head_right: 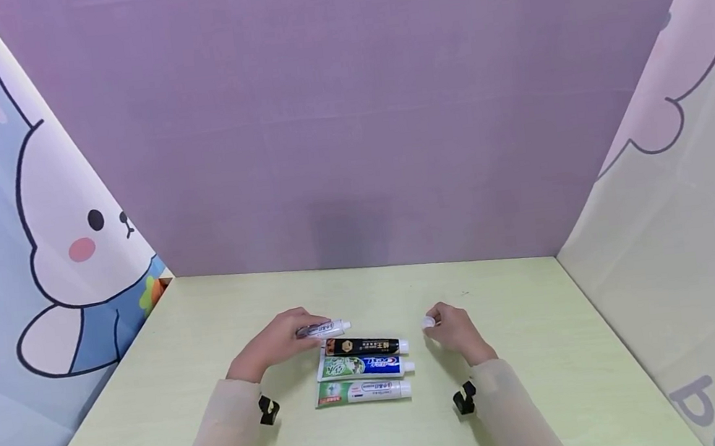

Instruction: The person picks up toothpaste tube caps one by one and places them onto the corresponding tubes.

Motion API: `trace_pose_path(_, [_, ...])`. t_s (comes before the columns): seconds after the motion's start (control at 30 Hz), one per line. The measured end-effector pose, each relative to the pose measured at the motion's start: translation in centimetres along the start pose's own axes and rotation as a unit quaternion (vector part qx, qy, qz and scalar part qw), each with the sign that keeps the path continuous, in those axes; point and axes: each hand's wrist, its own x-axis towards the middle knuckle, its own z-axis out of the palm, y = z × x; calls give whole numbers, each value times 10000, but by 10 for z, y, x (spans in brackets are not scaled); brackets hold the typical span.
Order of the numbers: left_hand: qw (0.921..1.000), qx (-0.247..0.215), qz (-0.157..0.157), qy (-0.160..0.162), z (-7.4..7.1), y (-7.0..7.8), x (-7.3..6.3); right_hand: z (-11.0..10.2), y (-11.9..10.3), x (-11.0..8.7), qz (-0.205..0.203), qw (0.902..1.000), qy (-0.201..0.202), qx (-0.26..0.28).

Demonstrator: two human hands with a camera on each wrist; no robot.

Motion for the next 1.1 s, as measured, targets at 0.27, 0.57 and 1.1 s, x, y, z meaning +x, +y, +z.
trace_pose_path(0.27, [10000,23,83,7,-2,3,1,-3,3,-6,-211,9997,32,131])
trace_pose_path(0.57, [9997,116,180,-66,-3,8,3,3,7,-13,-378,9984,37,411])
trace_pose_path(1.1, [9994,38,273,-199,-1,16,7,10,-5,-13,-735,9930,45,923])
